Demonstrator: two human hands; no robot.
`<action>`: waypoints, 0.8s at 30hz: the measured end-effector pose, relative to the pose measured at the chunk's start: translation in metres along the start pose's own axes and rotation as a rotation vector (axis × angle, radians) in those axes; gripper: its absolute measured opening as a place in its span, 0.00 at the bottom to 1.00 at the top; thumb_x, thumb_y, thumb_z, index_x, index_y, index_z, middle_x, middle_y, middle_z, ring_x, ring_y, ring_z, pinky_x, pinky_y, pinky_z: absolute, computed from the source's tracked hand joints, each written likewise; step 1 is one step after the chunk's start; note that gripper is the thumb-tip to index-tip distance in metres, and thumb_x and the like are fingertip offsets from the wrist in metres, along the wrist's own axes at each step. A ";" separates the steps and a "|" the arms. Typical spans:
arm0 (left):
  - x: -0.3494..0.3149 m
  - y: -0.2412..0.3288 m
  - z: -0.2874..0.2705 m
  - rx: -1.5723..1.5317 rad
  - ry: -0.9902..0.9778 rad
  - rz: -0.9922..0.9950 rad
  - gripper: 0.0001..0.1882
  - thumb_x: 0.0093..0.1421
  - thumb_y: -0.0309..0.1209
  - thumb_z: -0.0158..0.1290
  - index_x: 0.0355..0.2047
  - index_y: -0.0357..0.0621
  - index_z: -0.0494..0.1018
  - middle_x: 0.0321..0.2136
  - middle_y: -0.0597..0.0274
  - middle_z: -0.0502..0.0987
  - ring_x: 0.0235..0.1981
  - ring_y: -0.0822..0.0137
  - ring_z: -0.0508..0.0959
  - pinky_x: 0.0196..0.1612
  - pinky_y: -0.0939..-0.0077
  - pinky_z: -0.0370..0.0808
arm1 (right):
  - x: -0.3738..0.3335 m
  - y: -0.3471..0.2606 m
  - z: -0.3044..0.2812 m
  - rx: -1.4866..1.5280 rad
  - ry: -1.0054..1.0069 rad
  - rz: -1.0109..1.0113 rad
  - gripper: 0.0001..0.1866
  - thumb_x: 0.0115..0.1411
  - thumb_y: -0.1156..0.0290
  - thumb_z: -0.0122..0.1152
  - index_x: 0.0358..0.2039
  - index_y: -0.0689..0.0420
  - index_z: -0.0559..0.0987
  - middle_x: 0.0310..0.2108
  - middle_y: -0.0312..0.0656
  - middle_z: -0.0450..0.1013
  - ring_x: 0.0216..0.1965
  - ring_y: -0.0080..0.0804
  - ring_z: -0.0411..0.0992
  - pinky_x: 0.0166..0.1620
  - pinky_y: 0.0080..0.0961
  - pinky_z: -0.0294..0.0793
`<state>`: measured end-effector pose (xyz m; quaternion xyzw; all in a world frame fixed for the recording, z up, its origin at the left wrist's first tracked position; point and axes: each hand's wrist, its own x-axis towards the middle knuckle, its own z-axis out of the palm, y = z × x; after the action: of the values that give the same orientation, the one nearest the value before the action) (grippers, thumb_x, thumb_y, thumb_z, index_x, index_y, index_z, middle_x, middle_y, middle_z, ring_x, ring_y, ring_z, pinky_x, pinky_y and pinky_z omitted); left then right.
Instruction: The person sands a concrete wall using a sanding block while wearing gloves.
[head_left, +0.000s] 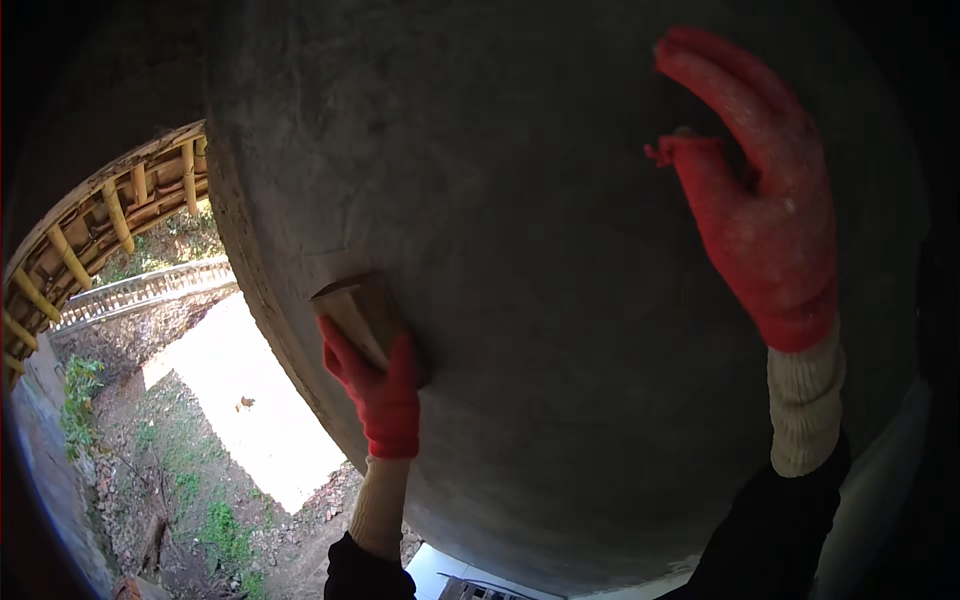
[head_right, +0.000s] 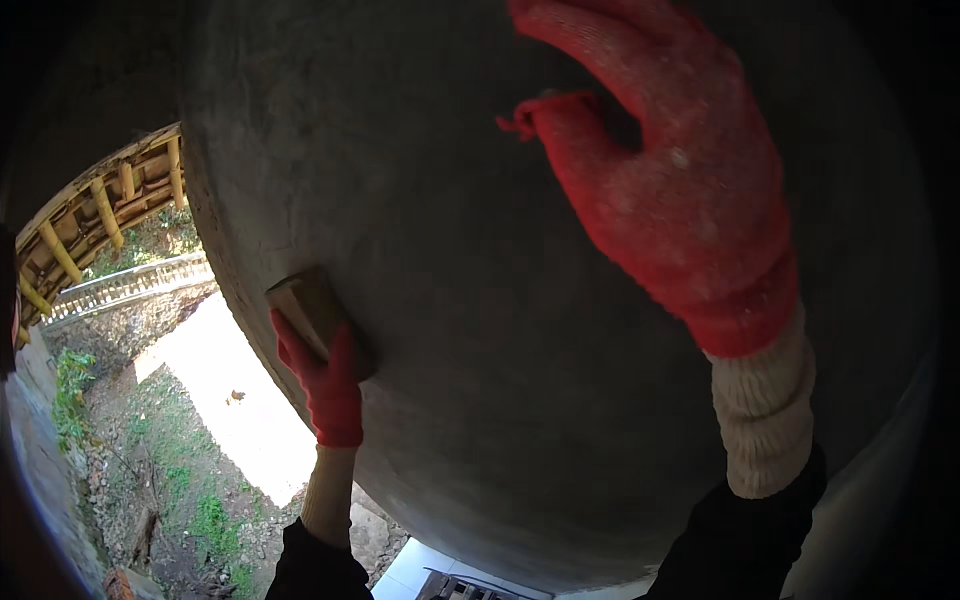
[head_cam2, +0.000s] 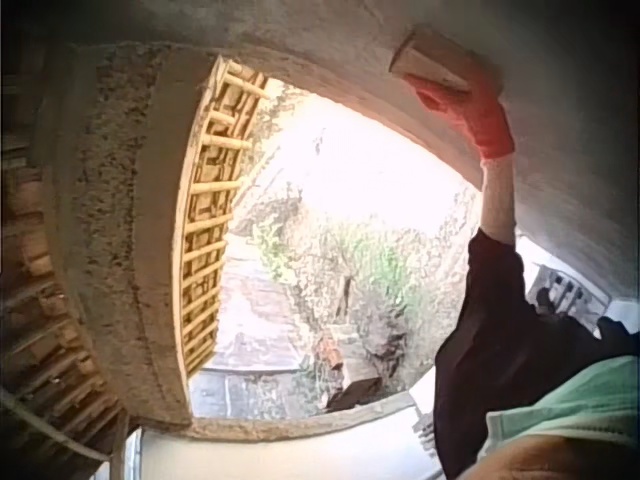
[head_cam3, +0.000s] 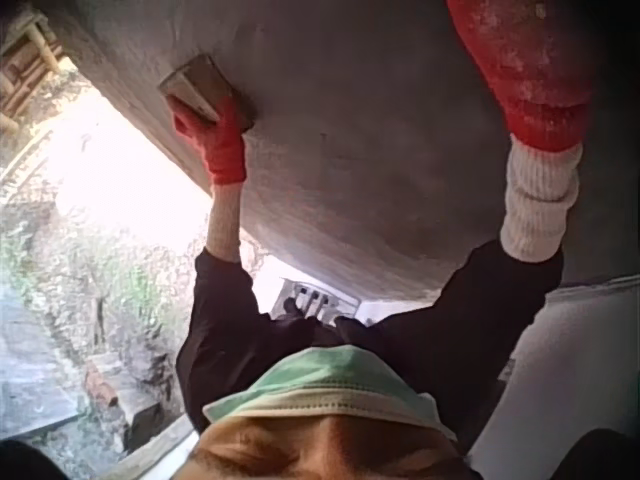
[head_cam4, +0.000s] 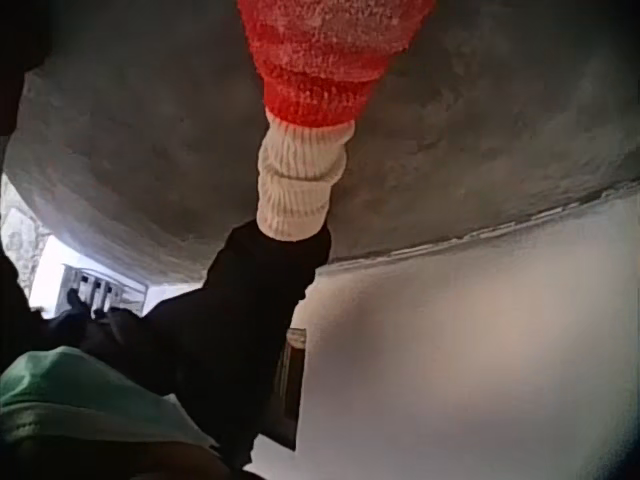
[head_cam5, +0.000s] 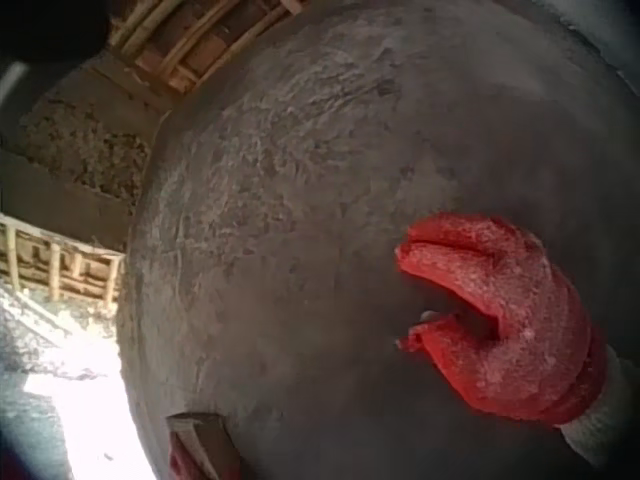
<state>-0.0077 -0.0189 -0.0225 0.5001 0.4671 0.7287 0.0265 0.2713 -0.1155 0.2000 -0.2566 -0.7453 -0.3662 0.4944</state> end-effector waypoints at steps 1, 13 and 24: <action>0.009 0.003 0.003 -0.041 0.064 -0.086 0.55 0.52 0.36 0.67 0.73 0.40 0.45 0.66 0.40 0.53 0.64 0.42 0.62 0.65 0.55 0.64 | 0.002 -0.001 -0.011 -0.025 0.008 0.025 0.28 0.56 0.90 0.51 0.57 0.56 0.77 0.61 0.45 0.68 0.56 0.36 0.73 0.42 0.26 0.83; -0.092 0.095 0.049 -0.088 -0.345 1.062 0.45 0.49 0.53 0.66 0.62 0.46 0.63 0.56 0.46 0.69 0.53 0.45 0.73 0.52 0.52 0.74 | -0.116 -0.087 -0.071 -0.432 -0.827 -0.097 0.42 0.57 0.47 0.60 0.66 0.58 0.66 0.67 0.44 0.60 0.68 0.48 0.57 0.72 0.43 0.52; -0.077 0.086 0.073 -0.663 -0.279 1.177 0.39 0.65 0.45 0.46 0.67 0.29 0.52 0.63 0.36 0.60 0.60 0.44 0.67 0.60 0.50 0.66 | -0.159 -0.100 -0.050 -0.857 -0.608 -0.120 0.30 0.53 0.61 0.66 0.56 0.54 0.72 0.64 0.52 0.61 0.62 0.51 0.63 0.66 0.42 0.65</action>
<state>0.1225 -0.0588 -0.0114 0.7251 -0.1376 0.6550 -0.1621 0.2838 -0.2186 0.0360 -0.4873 -0.6520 -0.5746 0.0851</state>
